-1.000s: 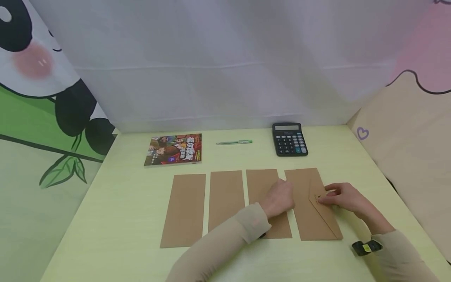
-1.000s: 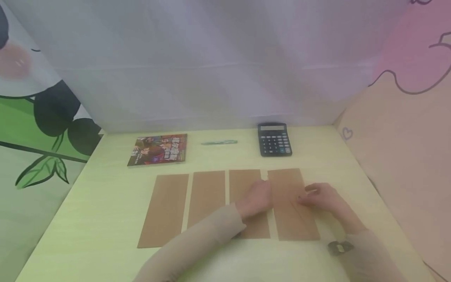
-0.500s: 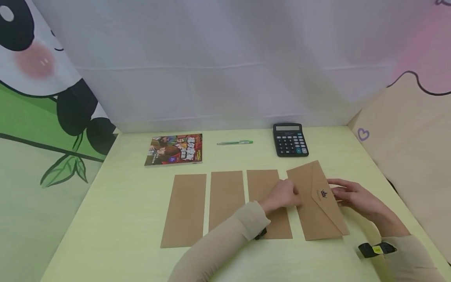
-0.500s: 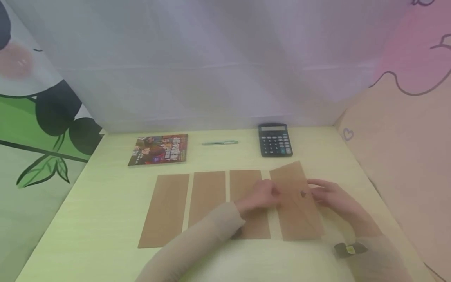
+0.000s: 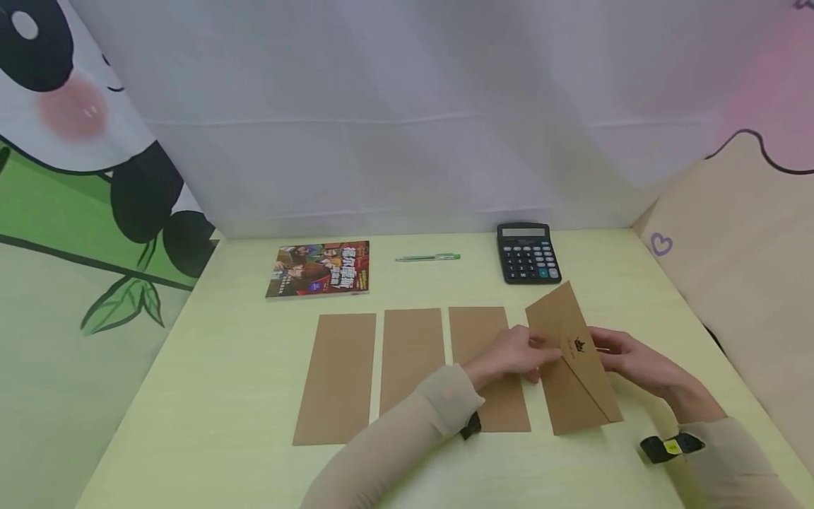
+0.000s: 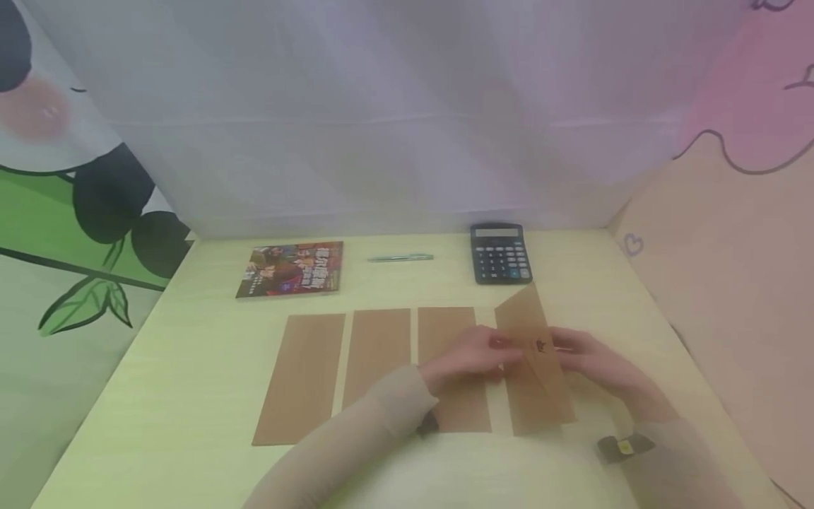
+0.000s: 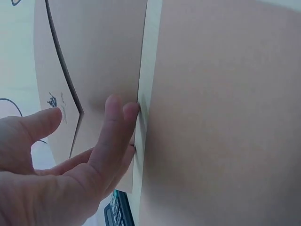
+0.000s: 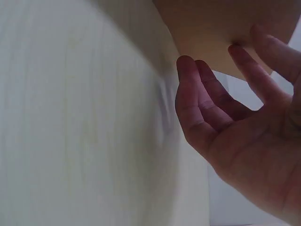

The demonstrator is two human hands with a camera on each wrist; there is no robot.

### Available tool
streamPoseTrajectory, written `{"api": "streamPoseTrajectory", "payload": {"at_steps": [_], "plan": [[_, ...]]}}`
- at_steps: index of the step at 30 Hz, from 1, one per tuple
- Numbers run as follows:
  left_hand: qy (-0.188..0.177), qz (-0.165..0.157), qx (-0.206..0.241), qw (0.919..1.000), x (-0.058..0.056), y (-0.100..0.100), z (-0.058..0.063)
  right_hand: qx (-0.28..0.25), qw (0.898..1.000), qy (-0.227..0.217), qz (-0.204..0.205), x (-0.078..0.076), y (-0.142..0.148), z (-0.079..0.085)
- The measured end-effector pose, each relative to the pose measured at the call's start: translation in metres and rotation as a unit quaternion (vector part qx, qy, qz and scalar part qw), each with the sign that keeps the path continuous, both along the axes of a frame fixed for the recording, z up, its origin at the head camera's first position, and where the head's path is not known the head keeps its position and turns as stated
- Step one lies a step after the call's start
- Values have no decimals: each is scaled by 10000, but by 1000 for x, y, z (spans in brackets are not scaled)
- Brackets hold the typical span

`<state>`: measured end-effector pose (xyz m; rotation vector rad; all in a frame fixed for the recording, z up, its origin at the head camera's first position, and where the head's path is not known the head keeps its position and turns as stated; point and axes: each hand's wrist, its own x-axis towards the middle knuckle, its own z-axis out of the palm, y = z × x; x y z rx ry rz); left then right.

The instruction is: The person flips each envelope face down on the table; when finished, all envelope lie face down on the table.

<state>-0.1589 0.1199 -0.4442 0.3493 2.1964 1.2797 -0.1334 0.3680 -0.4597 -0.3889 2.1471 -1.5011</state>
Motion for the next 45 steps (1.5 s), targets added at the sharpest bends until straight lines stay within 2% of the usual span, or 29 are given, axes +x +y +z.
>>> {"api": "streamPoseTrajectory", "payload": {"at_steps": [4,9,15,23,27,30,34,39,42,45], "plan": [[-64,-76,37,9999,3,1,2,-60,9997,-130,181,0,-4,-5],[-71,-99,177,9998,7,1,6,-141,9990,-303,296,0,-10,-4],[-192,-216,505,9983,12,1,13,-149,9989,-282,334,-1,-16,-4],[-405,-96,436,9982,18,1,23,-201,9994,-204,197,3,-23,-3],[-439,-15,683,9967,19,2,24,-268,9991,-307,88,5,-28,2],[-584,125,1052,9927,19,4,24,-394,9983,-432,54,5,-30,5],[-791,387,1595,9833,19,6,24,-492,9976,-493,-14,5,-31,8],[-897,693,2214,9686,20,4,25,-62,9987,-354,-357,7,-33,9],[-904,817,2402,9631,19,1,25,203,9982,-273,-494,9,-33,10],[-832,1012,2327,9637,18,-3,26,403,9975,-182,-547,10,-33,11]]}}
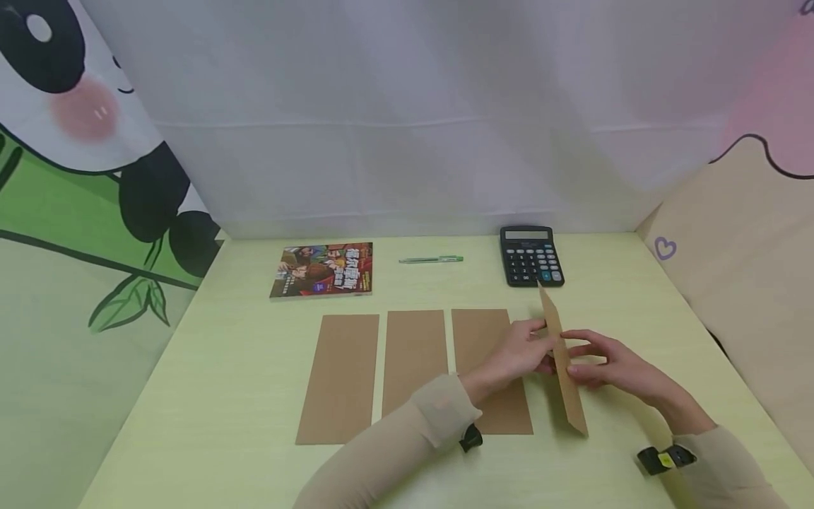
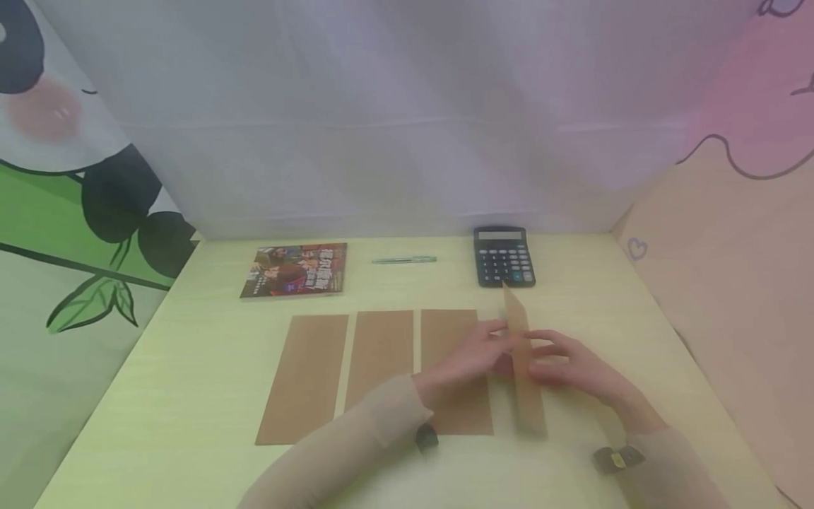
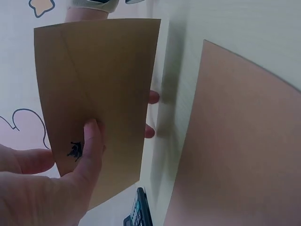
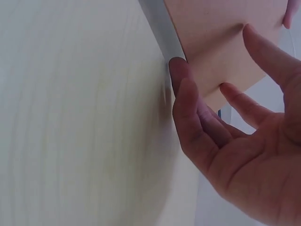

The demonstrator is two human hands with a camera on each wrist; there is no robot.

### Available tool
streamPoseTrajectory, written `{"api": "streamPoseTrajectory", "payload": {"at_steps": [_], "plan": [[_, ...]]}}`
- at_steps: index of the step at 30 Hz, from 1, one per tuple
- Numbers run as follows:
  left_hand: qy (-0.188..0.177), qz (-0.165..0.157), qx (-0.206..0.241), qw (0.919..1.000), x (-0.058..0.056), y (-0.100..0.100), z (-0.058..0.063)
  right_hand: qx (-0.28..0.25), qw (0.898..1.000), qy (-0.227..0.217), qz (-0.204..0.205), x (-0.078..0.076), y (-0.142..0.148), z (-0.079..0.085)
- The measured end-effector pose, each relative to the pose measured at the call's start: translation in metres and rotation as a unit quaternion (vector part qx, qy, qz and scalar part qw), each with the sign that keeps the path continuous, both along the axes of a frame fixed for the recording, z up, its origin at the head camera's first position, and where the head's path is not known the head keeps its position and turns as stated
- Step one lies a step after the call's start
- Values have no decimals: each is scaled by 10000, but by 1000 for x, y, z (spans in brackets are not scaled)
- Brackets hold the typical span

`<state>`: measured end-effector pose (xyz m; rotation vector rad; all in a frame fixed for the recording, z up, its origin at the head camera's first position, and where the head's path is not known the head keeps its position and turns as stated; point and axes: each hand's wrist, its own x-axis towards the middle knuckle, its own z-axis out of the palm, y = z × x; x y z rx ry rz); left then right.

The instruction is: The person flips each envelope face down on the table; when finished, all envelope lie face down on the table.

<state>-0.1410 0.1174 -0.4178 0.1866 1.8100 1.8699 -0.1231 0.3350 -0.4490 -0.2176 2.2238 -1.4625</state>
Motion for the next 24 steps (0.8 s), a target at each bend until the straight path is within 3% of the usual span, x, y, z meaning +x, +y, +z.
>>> {"api": "streamPoseTrajectory", "payload": {"at_steps": [6,10,18,24], "plan": [[465,456,-613,9960,-1,-5,-4,421,9989,185,-61,2,1,0],[874,514,-1009,9897,-1,-8,-8,754,9966,320,-80,2,3,-2],[1200,-104,-1880,9748,-2,-12,-11,1455,9871,648,-157,1,5,-2],[1119,-153,-2058,9721,-3,-11,-15,2035,9747,916,-85,1,1,1]]}}
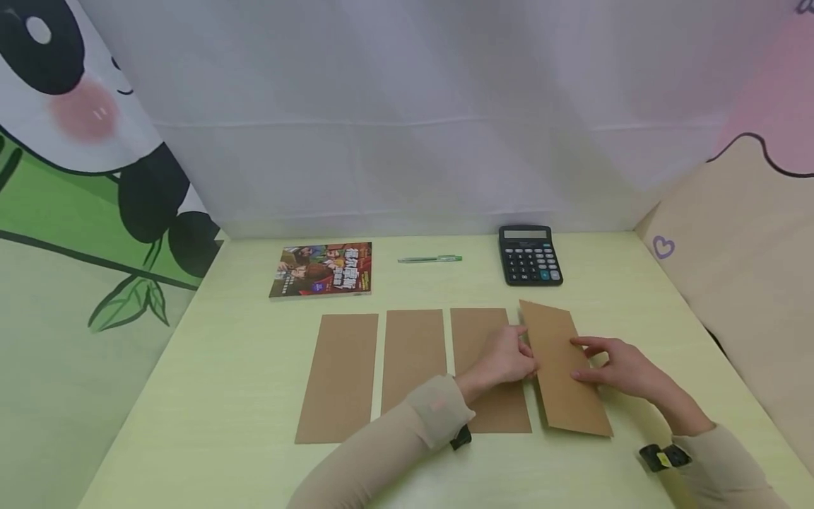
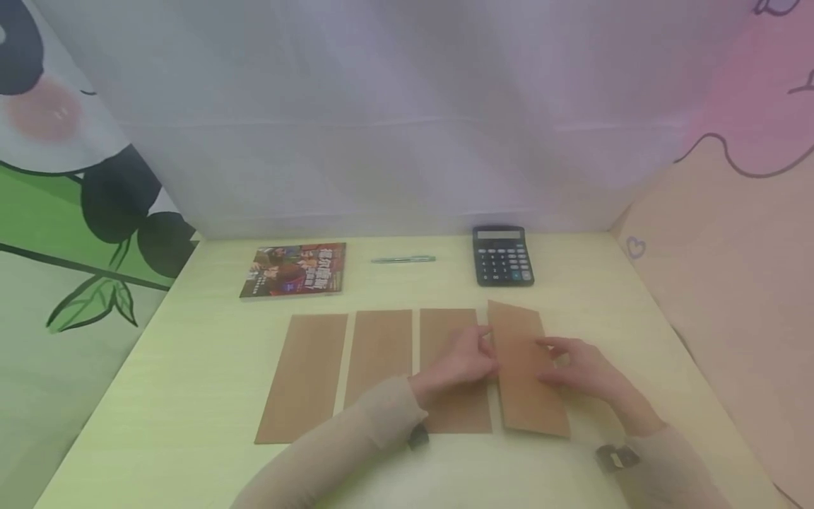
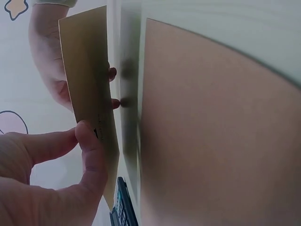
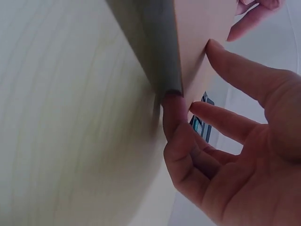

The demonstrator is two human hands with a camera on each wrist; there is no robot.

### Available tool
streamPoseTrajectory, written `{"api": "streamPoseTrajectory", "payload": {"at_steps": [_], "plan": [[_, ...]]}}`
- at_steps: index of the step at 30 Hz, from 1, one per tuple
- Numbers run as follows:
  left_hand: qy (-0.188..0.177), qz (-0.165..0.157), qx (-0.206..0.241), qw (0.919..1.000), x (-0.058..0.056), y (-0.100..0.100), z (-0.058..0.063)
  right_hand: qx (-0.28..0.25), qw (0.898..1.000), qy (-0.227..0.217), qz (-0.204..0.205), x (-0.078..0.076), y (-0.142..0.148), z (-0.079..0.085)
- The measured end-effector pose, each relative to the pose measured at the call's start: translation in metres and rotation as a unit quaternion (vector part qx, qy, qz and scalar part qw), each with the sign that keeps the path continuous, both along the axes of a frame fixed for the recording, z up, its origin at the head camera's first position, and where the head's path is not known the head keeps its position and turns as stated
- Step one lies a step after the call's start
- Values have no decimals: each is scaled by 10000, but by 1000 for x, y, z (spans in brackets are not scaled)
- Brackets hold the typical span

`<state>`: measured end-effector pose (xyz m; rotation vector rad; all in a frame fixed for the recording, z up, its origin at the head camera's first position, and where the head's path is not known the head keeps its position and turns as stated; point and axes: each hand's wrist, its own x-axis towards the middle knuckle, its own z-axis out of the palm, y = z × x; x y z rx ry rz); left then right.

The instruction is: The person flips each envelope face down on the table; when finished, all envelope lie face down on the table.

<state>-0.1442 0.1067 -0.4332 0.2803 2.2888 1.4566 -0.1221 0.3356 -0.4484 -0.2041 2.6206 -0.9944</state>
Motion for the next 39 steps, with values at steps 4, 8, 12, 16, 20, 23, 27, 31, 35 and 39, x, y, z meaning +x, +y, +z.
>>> {"api": "streamPoseTrajectory", "payload": {"at_steps": [4,8,12,16,20,23,27,31,35,39], "plan": [[46,-14,-286,9996,-1,0,-3,260,9995,159,57,0,-3,3],[159,-109,-728,9972,-1,-1,-5,375,9992,151,38,-2,-5,4],[299,-314,-1150,9924,-2,-3,-7,454,9988,148,101,-5,-5,2],[326,-480,-1415,9882,0,-3,-7,494,9981,295,232,-7,-4,-2],[256,-598,-1551,9858,2,-1,-7,709,9964,389,256,-7,-5,-5],[194,-616,-1585,9852,2,-1,-7,886,9950,401,227,-8,-6,-6],[-75,-599,-1434,9878,4,0,-6,1014,9938,399,205,-7,-7,-7],[-297,-549,-1291,9897,5,0,-4,1114,9928,398,177,-6,-10,-5],[-358,-526,-1283,9897,5,0,-4,1204,9918,412,144,-5,-12,-1],[-414,-487,-1341,9889,3,2,-6,1267,9912,380,39,-4,-15,3]]}}
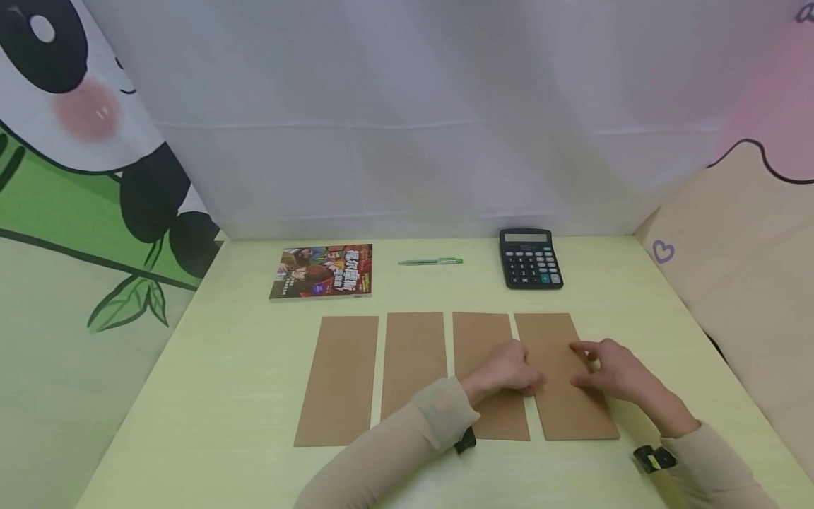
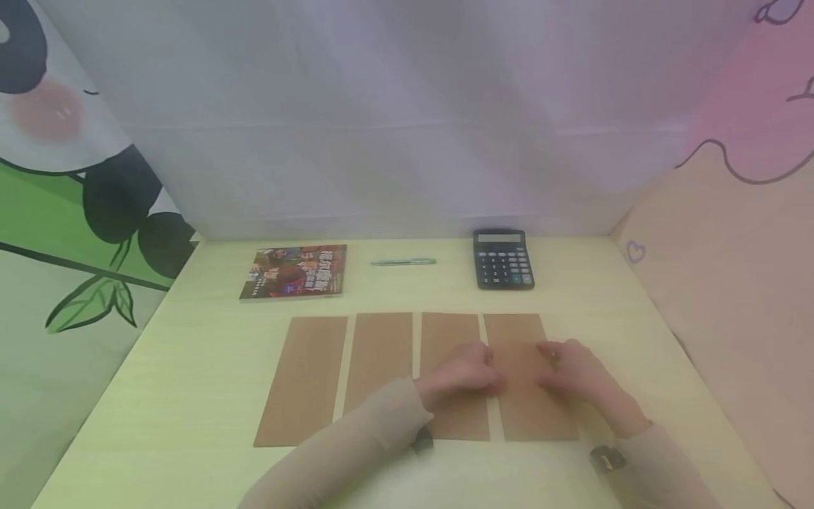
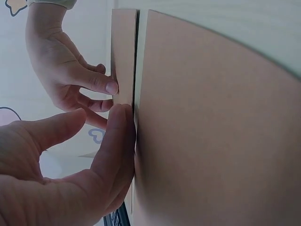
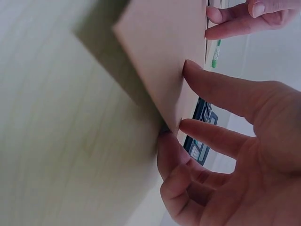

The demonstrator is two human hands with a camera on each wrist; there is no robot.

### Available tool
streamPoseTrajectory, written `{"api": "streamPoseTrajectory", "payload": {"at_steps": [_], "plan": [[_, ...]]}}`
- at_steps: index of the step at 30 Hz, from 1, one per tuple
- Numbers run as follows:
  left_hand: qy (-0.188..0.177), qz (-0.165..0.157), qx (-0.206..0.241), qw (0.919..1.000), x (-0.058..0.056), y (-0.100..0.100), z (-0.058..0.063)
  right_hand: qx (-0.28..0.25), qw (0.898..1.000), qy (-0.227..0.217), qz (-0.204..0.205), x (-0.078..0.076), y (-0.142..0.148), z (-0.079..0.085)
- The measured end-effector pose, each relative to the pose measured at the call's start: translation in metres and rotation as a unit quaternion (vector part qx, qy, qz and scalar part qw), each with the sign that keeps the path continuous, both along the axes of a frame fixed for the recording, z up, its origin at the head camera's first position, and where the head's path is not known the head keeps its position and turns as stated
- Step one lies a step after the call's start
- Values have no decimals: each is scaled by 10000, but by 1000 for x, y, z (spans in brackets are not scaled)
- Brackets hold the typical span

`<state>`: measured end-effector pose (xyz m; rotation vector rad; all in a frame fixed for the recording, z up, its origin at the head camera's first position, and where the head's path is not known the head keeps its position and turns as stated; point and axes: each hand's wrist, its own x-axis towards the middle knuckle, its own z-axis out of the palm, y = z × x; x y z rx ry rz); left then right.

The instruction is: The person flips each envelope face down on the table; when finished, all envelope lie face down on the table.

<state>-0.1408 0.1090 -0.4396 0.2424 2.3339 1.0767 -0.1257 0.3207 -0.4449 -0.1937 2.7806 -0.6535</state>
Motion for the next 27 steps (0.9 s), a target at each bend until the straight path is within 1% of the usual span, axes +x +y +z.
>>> {"api": "streamPoseTrajectory", "payload": {"at_steps": [2,4,7,11,17,19,21,24,27], "plan": [[-44,35,20,10000,-1,0,-1,-2,10000,-21,-44,0,-1,1],[-101,56,150,9998,-2,-2,-1,-18,10000,-39,-88,-1,-2,3],[-94,-68,405,9991,-4,-10,0,-91,9998,-48,-168,-1,1,4],[73,-311,635,9975,-9,-30,4,-182,9995,-16,-254,-3,9,3],[226,-408,838,9954,-14,-65,15,-319,9994,132,-97,-8,20,-2],[355,-470,889,9943,-14,-77,18,-362,9990,272,-3,-9,22,-3],[588,-598,822,9931,-13,-90,18,-384,9980,483,97,-8,23,-4],[935,-789,781,9894,-9,-109,16,-367,9958,804,234,-6,24,-4],[1255,-844,670,9862,-5,-129,14,-322,9925,1142,289,-4,25,-1]]}}
